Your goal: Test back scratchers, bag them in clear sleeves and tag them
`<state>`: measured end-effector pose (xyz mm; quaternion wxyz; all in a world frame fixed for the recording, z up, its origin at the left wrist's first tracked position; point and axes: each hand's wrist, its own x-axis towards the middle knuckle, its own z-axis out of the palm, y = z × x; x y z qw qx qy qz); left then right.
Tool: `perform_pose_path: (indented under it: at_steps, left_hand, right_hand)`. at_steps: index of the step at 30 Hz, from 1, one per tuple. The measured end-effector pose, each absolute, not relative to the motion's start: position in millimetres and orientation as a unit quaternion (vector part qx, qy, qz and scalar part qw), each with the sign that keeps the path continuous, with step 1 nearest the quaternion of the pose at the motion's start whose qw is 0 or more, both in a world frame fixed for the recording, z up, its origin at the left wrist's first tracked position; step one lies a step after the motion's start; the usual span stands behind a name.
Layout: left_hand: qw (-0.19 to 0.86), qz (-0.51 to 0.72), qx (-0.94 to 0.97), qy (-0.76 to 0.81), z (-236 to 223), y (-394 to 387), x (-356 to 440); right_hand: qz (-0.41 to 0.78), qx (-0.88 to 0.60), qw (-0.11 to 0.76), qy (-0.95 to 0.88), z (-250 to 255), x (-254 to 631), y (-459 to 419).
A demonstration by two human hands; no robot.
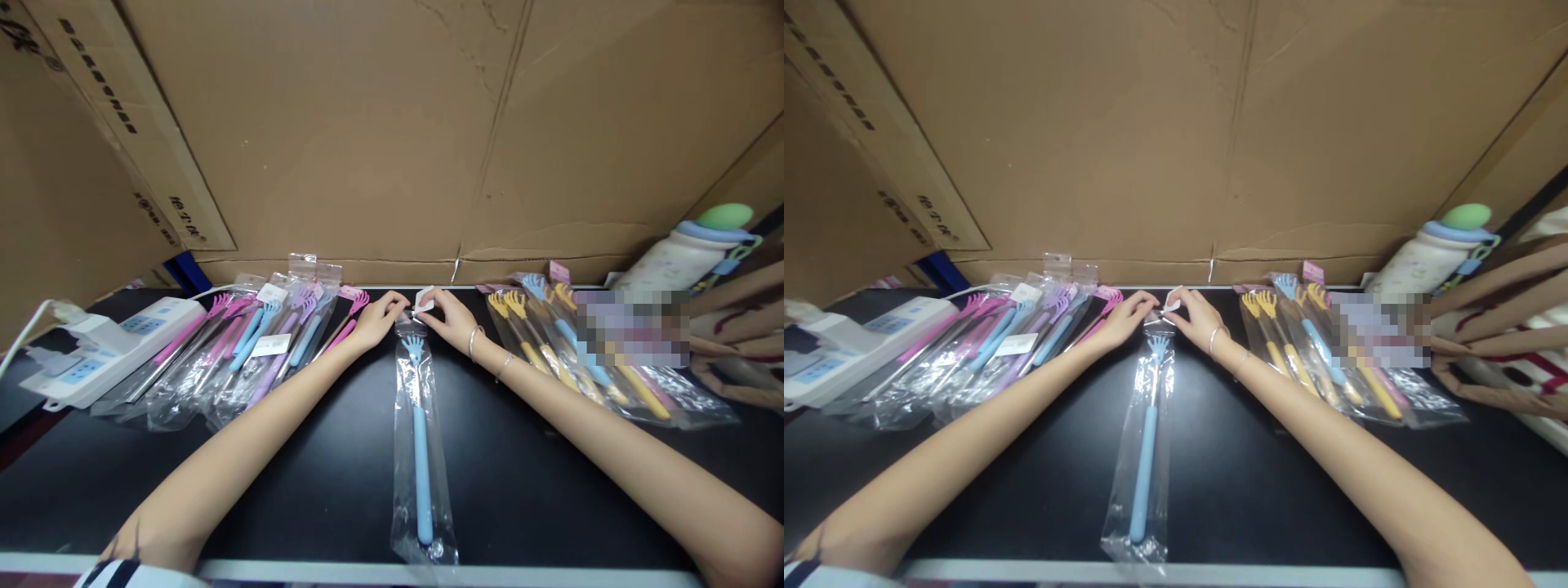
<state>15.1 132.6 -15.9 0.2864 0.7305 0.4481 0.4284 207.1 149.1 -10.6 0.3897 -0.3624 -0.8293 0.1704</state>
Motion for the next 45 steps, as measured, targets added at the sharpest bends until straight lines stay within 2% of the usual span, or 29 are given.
perform_pose_path:
  at_steps: [9,23,33,39,45]
  left_hand:
    - [0.272,0.391,0.762,0.438,-17.1,132.3,16.2]
    - [0.268,0.423,0.728,0.468,-18.5,133.9,13.2]
    - [0.258,0.438,0.703,0.496,-20.6,134.4,14.1]
    - [0.258,0.437,0.704,0.497,-20.4,134.6,14.7]
    - [0.277,0.428,0.707,0.491,-19.6,134.7,13.2]
  right_hand:
    - [0.25,-0.372,0.44,-0.778,-17.1,210.6,162.5]
    - [0.216,-0.402,0.488,-0.744,-11.1,212.2,156.0]
    - [0.216,-0.346,0.465,-0.785,-7.0,205.0,149.8]
    - [0.26,-0.34,0.438,-0.79,-15.6,204.3,154.7]
    - [0.286,-0.357,0.464,-0.759,-16.1,207.9,160.0]
